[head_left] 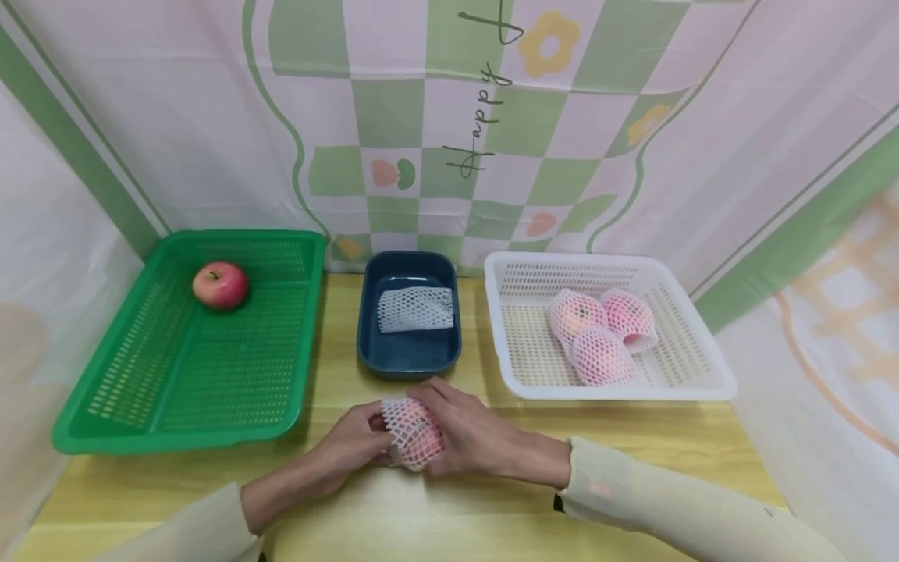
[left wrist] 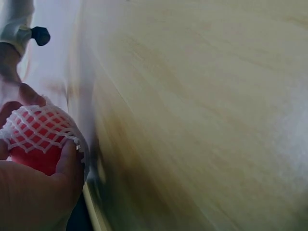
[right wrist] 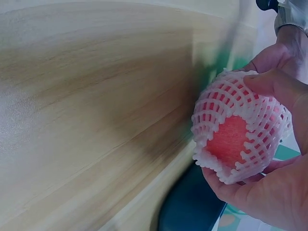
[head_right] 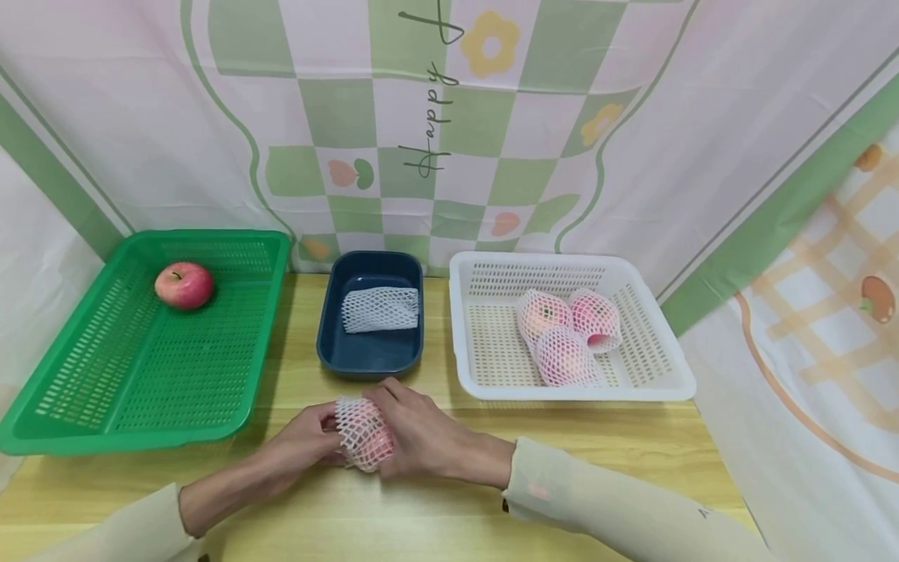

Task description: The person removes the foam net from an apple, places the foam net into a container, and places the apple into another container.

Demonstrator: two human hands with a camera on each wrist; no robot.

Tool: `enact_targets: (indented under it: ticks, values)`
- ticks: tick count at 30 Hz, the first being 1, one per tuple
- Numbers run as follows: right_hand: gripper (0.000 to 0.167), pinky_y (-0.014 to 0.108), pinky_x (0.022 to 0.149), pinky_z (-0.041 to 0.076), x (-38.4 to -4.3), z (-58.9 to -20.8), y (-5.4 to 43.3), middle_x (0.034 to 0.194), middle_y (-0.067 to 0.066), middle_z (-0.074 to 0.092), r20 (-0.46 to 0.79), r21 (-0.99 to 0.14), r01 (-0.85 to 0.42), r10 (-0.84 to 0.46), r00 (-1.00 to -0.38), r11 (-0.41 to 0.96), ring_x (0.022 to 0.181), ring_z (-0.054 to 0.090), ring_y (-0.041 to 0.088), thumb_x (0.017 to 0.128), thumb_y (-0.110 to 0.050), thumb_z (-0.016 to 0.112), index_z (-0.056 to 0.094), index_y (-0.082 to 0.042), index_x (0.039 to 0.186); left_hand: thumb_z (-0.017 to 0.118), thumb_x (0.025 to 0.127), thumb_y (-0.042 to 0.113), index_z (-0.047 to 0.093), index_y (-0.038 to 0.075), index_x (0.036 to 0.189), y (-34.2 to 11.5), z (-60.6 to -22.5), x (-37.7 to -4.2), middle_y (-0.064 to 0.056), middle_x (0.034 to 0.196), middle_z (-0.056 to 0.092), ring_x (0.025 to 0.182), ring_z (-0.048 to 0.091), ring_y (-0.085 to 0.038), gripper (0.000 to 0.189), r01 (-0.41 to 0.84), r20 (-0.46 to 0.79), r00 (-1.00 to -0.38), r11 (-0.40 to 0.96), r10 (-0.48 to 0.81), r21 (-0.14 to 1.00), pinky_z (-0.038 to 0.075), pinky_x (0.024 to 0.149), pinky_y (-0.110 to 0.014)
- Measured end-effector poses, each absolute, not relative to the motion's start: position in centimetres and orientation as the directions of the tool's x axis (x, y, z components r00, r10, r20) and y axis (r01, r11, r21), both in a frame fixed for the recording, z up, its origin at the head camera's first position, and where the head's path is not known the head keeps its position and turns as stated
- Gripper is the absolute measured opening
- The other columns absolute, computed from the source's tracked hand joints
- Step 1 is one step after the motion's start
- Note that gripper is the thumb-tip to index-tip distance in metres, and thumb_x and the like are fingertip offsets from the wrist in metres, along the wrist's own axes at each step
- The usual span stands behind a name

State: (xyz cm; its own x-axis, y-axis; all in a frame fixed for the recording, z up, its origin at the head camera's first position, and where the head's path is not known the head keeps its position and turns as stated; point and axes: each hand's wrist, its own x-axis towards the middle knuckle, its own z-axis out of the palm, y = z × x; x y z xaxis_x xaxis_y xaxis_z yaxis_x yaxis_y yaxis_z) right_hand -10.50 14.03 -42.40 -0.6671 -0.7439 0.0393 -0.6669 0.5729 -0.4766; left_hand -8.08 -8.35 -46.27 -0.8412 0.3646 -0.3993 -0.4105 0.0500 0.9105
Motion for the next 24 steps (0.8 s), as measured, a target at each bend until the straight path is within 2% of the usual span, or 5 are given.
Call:
enact_targets:
  ticks: [10,19,24]
  values:
    - [0.097,0.031,0.098,0.059,-10.56,-42.67,14.18,0.139,0.012,0.057,0.045,-0.494,-0.671,-0.754,-0.655,0.553,0.114,0.063,0.021,0.067,-0.022,0.097,0.050,0.000,0.149,0.056,0.088,-0.012,0.050,-0.013,0.143,-8.06,-46.63,-8.18,-0.024,0.125,0.065,0.096,0.070,-0.022,0.056,-0.429,-0.415,-0.845,0.037,0.336,0.903,0.066,0.084,-0.038]
    - [0.099,0.035,0.104,0.058,-10.60,-42.82,14.65,0.143,0.015,0.056,0.053,-0.512,-0.676,-0.766,-0.641,0.530,0.121,0.063,0.025,0.067,-0.019,0.098,0.048,0.002,0.151,0.056,0.083,-0.014,0.053,-0.010,0.143,-7.78,-46.56,-8.21,-0.023,0.127,0.064,0.097,0.068,-0.024,0.061,-0.441,-0.438,-0.853,0.055,0.285,0.896,0.066,0.082,-0.039]
    - [0.096,0.039,0.105,0.058,-10.71,-42.74,14.94,0.144,0.017,0.059,0.072,-0.510,-0.687,-0.771,-0.633,0.517,0.124,0.065,0.028,0.072,-0.023,0.099,0.050,0.002,0.151,0.058,0.081,-0.013,0.056,-0.009,0.142,-7.70,-46.55,-8.22,-0.021,0.123,0.064,0.096,0.067,-0.025,0.061,-0.438,-0.438,-0.862,0.063,0.257,0.897,0.066,0.079,-0.039]
